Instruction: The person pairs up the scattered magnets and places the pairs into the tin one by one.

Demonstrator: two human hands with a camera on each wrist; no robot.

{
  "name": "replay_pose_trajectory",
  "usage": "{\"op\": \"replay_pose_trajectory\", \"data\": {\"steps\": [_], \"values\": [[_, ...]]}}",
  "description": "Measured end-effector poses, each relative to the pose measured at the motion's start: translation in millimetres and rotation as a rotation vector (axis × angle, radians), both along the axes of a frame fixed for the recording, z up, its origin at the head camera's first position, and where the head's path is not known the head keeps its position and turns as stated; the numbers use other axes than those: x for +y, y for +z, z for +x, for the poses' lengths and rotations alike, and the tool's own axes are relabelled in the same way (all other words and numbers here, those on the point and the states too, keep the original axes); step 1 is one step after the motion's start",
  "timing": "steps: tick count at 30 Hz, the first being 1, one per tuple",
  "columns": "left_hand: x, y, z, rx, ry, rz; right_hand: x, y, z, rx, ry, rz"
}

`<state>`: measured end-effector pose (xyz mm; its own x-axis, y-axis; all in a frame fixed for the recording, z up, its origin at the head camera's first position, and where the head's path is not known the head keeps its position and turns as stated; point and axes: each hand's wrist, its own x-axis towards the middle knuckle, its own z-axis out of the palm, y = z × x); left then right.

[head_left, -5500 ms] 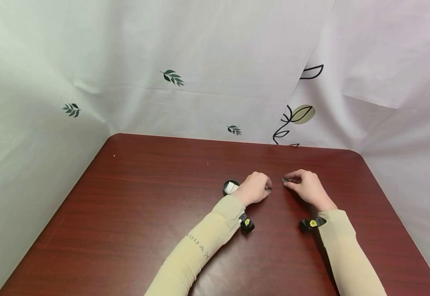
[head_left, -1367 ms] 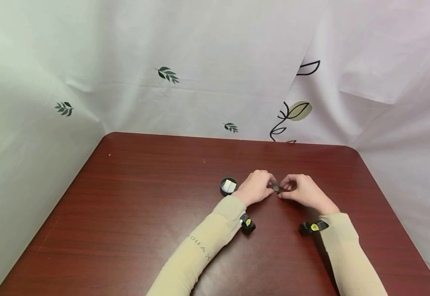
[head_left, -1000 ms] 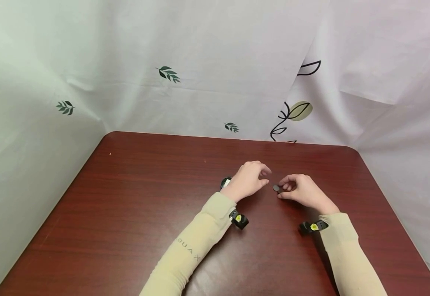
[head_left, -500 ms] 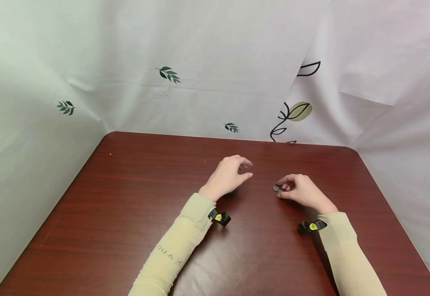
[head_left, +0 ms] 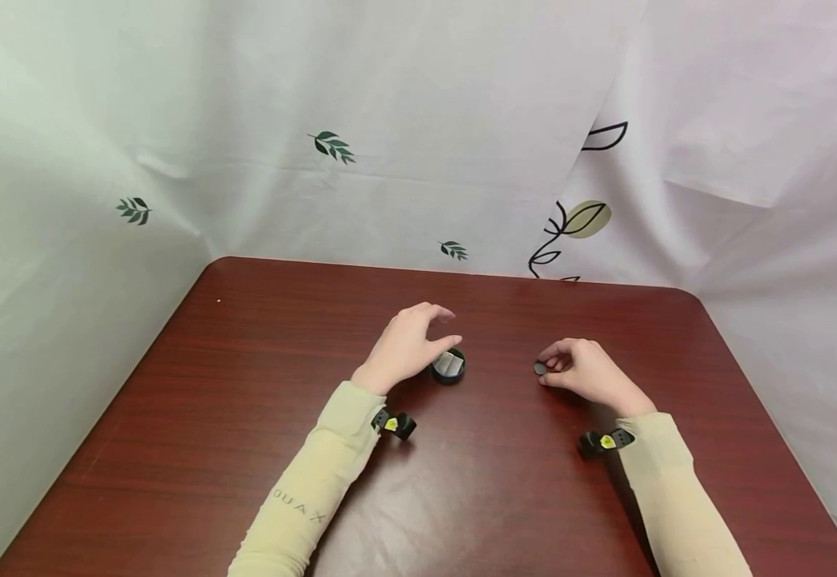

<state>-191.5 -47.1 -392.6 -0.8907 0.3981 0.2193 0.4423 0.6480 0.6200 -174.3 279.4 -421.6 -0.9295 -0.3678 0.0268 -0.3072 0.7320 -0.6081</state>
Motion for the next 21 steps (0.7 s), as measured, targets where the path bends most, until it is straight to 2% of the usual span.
{"op": "replay_pose_trajectory", "data": {"steps": [10,21], "values": [[-18.7,-9.7,0.6,0.025,-0.017,-0.009,-2.9,2.4,-1.5,0.020,0.009,0.016],[-21.5,-28.1,3.7,-0.091,-0.081,-0.017,-9.4,4.2,-7.9,0.009,0.041,0.037]]}}
